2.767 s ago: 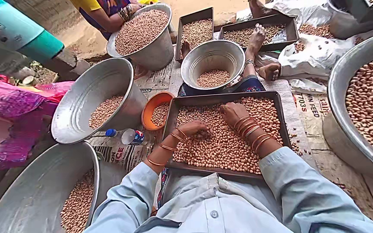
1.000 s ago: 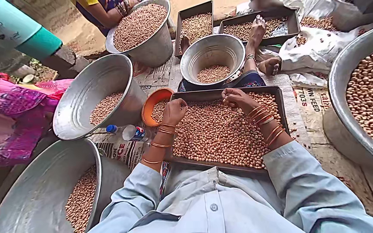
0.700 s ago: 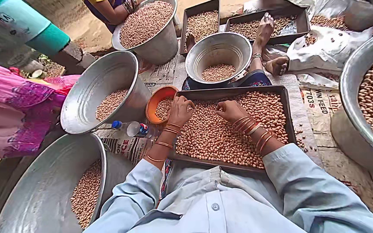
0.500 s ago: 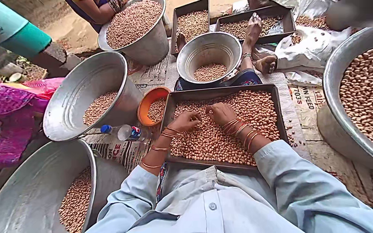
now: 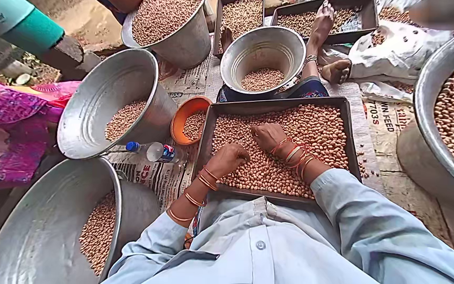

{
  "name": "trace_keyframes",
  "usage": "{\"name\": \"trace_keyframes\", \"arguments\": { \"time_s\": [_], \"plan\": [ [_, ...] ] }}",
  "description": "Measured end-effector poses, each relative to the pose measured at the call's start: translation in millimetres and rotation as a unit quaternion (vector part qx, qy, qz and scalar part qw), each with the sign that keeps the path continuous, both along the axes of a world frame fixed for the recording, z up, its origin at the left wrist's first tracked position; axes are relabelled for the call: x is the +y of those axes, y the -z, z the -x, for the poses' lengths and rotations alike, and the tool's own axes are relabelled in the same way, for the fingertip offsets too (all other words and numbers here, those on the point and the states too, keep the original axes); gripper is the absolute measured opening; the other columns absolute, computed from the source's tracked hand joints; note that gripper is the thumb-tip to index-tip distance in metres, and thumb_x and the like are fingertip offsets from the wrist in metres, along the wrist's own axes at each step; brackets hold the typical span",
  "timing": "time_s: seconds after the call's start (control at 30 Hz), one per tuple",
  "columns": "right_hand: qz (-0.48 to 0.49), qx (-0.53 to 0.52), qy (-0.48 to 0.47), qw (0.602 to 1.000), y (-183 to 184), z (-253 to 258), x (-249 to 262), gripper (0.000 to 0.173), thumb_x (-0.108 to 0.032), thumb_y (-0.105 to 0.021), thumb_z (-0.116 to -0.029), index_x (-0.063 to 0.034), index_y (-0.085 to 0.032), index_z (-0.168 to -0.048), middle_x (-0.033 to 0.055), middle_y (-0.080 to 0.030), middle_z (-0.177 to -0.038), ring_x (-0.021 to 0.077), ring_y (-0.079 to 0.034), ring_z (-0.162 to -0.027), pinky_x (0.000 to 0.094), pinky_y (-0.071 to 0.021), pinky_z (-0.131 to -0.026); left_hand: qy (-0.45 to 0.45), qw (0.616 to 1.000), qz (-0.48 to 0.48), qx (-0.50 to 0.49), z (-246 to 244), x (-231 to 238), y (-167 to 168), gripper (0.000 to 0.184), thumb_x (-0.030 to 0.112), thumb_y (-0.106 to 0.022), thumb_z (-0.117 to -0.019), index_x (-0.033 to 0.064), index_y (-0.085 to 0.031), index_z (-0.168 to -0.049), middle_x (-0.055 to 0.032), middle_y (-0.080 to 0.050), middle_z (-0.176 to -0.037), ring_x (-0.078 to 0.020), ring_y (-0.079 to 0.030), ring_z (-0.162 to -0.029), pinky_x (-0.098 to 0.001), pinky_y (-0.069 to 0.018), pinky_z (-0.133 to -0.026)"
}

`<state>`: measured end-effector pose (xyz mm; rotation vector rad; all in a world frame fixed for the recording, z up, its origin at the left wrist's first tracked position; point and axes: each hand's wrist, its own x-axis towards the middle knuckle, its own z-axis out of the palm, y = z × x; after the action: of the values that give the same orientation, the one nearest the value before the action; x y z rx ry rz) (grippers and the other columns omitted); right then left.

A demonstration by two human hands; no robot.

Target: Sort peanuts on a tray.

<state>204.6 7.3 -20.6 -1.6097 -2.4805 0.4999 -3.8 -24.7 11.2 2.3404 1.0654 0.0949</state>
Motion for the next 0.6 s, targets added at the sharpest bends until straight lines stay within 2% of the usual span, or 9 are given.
{"name": "trace_keyframes", "arguments": {
  "time_s": [0.17,0.23,0.3,0.37,0.43,0.47,0.5,0.53,0.6],
  "plan": [
    [0.065,0.006,0.023,0.998,-5,-2,2,0.029,-0.032,-0.058,-0.0988,-0.0074,-0.068,-0.112,0.0173,-0.071,-0.093,0.0387,-0.070,-0.091,0.0589,-0.0511,-0.074,-0.009,0.998,-0.047,0.031,-4,-9,12,0.011,0.009,-0.069,-0.0955,0.0059,-0.079,-0.100,-0.0133,-0.075,-0.104,-0.0289,-0.071,-0.105,-0.0468,-0.0553,-0.096],
    [0.104,0.081,0.047,0.990,-9,-13,7,0.031,-0.036,-0.063,-0.0981,-0.0088,-0.071,-0.110,0.0171,-0.071,-0.092,0.0381,-0.070,-0.090,0.0606,-0.0507,-0.076,-0.049,0.996,-0.048,-0.051,5,-5,9,0.008,0.009,-0.073,-0.0921,0.0045,-0.079,-0.097,-0.0107,-0.076,-0.098,-0.0226,-0.074,-0.094,-0.0429,-0.0587,-0.090],
    [0.138,0.204,0.082,0.966,-17,-31,13,0.029,-0.034,-0.064,-0.0990,-0.0079,-0.072,-0.108,0.0145,-0.070,-0.090,0.0325,-0.067,-0.085,0.0584,-0.0506,-0.076,-0.143,0.982,-0.023,-0.125,24,0,-2,0.010,0.008,-0.071,-0.0937,0.0049,-0.073,-0.103,-0.0093,-0.075,-0.095,-0.0189,-0.073,-0.080,-0.0406,-0.0618,-0.075],
    [0.150,0.376,0.112,0.907,-20,-48,16,0.020,-0.026,-0.060,-0.1026,-0.0072,-0.067,-0.100,0.0056,-0.061,-0.079,0.0171,-0.055,-0.069,0.0410,-0.0444,-0.065,-0.218,0.967,-0.007,-0.134,43,2,-13,0.019,0.004,-0.059,-0.0951,0.0066,-0.065,-0.113,-0.0117,-0.069,-0.093,-0.0216,-0.063,-0.065,-0.0409,-0.0535,-0.057],
    [0.170,0.550,0.124,0.808,-24,-56,17,0.017,-0.018,-0.045,-0.1046,-0.0144,-0.056,-0.091,-0.0069,-0.046,-0.064,0.0018,-0.039,-0.049,0.0188,-0.0319,-0.044,-0.221,0.970,-0.038,-0.093,48,4,-15,0.020,0.000,-0.061,-0.0921,0.0060,-0.066,-0.110,-0.0106,-0.061,-0.075,-0.0217,-0.051,-0.054,-0.0404,-0.0441,-0.050],
    [0.183,0.599,0.125,0.769,-26,-57,18,0.021,-0.018,-0.039,-0.1040,-0.0173,-0.054,-0.089,-0.0094,-0.047,-0.062,-0.0006,-0.038,-0.046,0.0153,-0.0307,-0.041,-0.202,0.976,-0.055,-0.063,46,4,-13,0.015,0.001,-0.066,-0.0923,0.0050,-0.069,-0.106,-0.0106,-0.058,-0.070,-0.0227,-0.049,-0.053,-0.0420,-0.0433,-0.051],
    [0.187,0.607,0.127,0.762,-27,-57,18,0.023,-0.017,-0.038,-0.1039,-0.0173,-0.055,-0.089,-0.0100,-0.047,-0.062,-0.0012,-0.038,-0.045,0.0146,-0.0308,-0.041,-0.181,0.981,-0.068,-0.027,42,5,-9,0.011,0.002,-0.070,-0.0927,0.0041,-0.073,-0.103,-0.0129,-0.062,-0.073,-0.0261,-0.054,-0.059,-0.0466,-0.0478,-0.058],
    [0.178,0.575,0.130,0.788,-28,-55,17,0.023,-0.017,-0.040,-0.1044,-0.0149,-0.058,-0.090,-0.0092,-0.046,-0.063,-0.0003,-0.038,-0.047,0.0160,-0.0313,-0.043,-0.164,0.984,-0.073,0.010,38,6,-4,0.012,0.004,-0.071,-0.0929,0.0042,-0.075,-0.104,-0.0160,-0.070,-0.086,-0.0314,-0.065,-0.072,-0.0535,-0.0547,-0.070],
    [0.159,0.425,0.119,0.883,-29,-47,12,0.020,-0.022,-0.056,-0.1057,-0.0086,-0.068,-0.097,-0.0018,-0.054,-0.069,0.0078,-0.045,-0.057,0.0291,-0.0379,-0.055,-0.151,0.985,-0.056,0.054,32,6,8,0.015,0.008,-0.071,-0.0949,0.0042,-0.077,-0.108,-0.0194,-0.074,-0.103,-0.0374,-0.071,-0.094,-0.0592,-0.0551,-0.089]
  ]
}}
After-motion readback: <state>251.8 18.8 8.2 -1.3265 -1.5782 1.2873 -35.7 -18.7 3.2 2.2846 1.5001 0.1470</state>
